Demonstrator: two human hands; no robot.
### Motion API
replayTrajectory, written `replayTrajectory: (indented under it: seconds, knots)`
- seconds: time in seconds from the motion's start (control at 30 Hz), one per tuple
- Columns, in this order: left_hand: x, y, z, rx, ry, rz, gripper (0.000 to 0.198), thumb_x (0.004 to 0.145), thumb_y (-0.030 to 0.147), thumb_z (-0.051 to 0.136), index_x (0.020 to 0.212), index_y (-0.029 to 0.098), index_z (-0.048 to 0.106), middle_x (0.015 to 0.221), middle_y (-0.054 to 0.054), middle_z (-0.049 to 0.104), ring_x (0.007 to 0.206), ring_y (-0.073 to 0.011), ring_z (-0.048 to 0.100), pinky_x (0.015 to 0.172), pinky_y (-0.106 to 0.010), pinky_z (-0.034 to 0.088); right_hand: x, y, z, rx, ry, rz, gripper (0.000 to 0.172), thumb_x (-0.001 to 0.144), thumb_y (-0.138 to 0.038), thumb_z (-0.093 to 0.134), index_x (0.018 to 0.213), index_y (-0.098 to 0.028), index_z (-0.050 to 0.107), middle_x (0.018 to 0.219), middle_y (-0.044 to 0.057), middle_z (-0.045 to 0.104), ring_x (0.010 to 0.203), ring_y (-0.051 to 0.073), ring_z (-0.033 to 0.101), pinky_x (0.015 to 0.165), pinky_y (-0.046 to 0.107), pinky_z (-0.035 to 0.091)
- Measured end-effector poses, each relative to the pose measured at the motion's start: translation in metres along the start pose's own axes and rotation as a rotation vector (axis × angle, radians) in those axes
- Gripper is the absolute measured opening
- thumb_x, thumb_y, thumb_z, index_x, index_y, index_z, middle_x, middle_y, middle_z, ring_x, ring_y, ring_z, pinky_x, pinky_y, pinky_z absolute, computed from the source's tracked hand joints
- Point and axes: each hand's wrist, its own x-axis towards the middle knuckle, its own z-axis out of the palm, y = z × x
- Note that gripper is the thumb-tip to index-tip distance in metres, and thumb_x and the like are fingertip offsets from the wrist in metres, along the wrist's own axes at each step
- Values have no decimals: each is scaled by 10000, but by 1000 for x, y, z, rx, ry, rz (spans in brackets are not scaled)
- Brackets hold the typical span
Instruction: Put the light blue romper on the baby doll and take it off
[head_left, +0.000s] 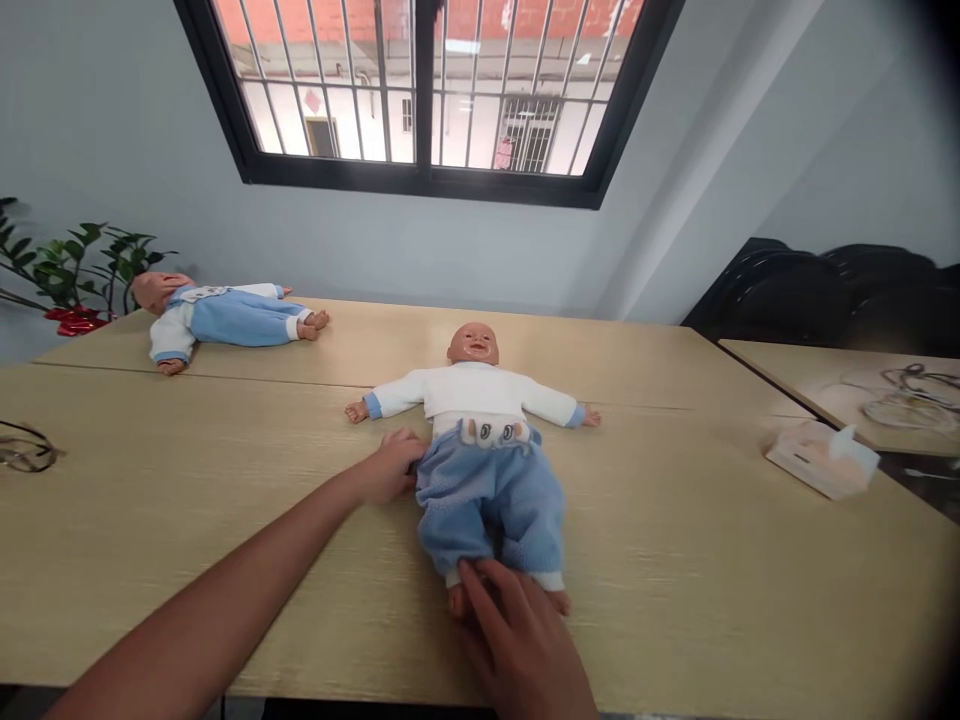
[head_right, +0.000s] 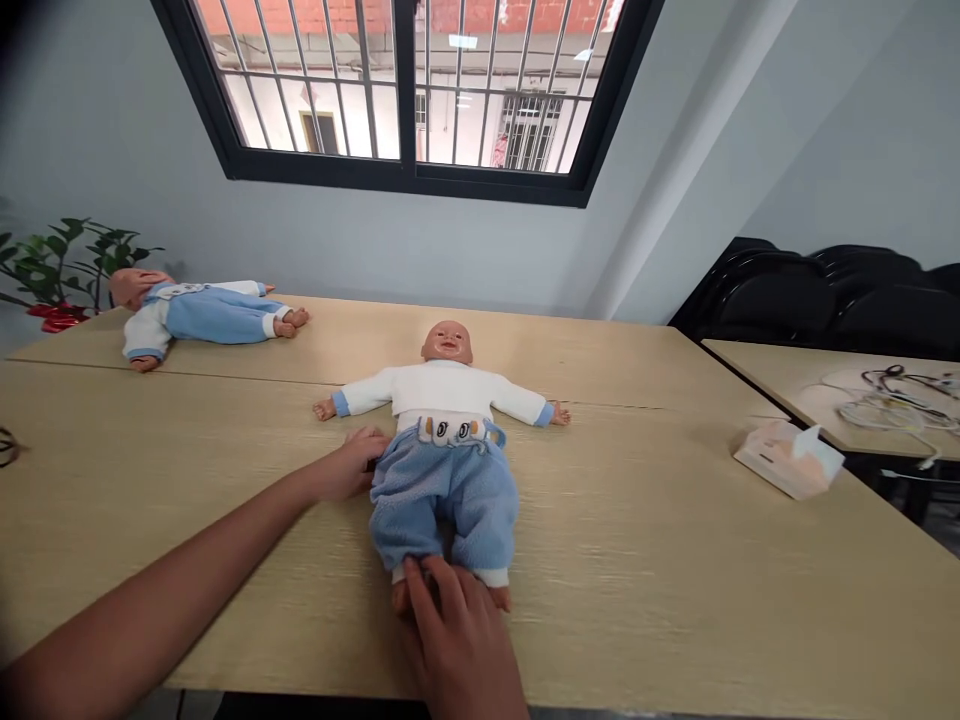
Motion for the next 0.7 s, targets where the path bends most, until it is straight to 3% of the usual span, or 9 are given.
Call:
replayTrajectory:
  seconds: [0.07, 0.17, 0.27, 0.37, 0.57, 0.7]
  knots:
    - [1, 1, 2, -45, 19, 52, 135, 878, 282, 632, 961, 229, 725, 1164, -81, 702, 1161, -321, 529, 1118, -472, 336, 0, 0, 10, -51, 21, 69, 399, 999, -214, 550, 1395, -199, 598, 1209, 139, 738, 959, 284, 747, 768, 405, 626]
    - [1, 4, 6, -229, 89, 112, 291, 958, 360, 577, 1178, 207, 691, 1301, -105, 686, 1220, -302, 581, 1099, -434, 420, 6, 0, 17, -105, 121, 125, 443, 960, -200, 564, 1402, -169, 574, 1193, 151, 748, 936, 303, 754, 748, 424, 623]
    - [0, 11, 13, -353, 117, 141, 455, 1004, 472, 538, 1338, 171, 607, 1316, -122, 698, 1161, -280, 656, 1004, -408, 518, 14, 1, 17, -113, 240, 140, 454, 910, -192, 579, 1362, -153, 566, 1180, 158, 748, 961, 301, 756, 717, 402, 619]
    - [0, 20, 21, -323, 120, 143, 511, 1000, 529, 556, 1348, 157, 599, 1290, -120, 719, 1124, -272, 681, 953, -384, 545, 24, 8, 9, -93, 372, 170, 401, 906, -182, 583, 1306, -182, 573, 1162, 149, 735, 1024, 291, 741, 772, 391, 626]
    - [11, 19, 23, -71, 285, -33, 264, 946, 420, 659, 982, 172, 744, 1058, -112, 760, 1104, -335, 648, 1037, -448, 454, 53, 27, -42, -50, 381, 330, 360, 947, -265, 610, 1297, -182, 610, 1113, 115, 764, 935, 264, 752, 828, 388, 621]
    - [29, 4, 12, 65, 431, -228, 223, 974, 312, 593, 1081, 178, 735, 1150, -165, 750, 1137, -346, 645, 1009, -436, 445, 53, 20, -80, -33, 390, 348, 276, 914, -296, 646, 1176, -209, 656, 1048, 81, 756, 865, 240, 738, 769, 354, 615]
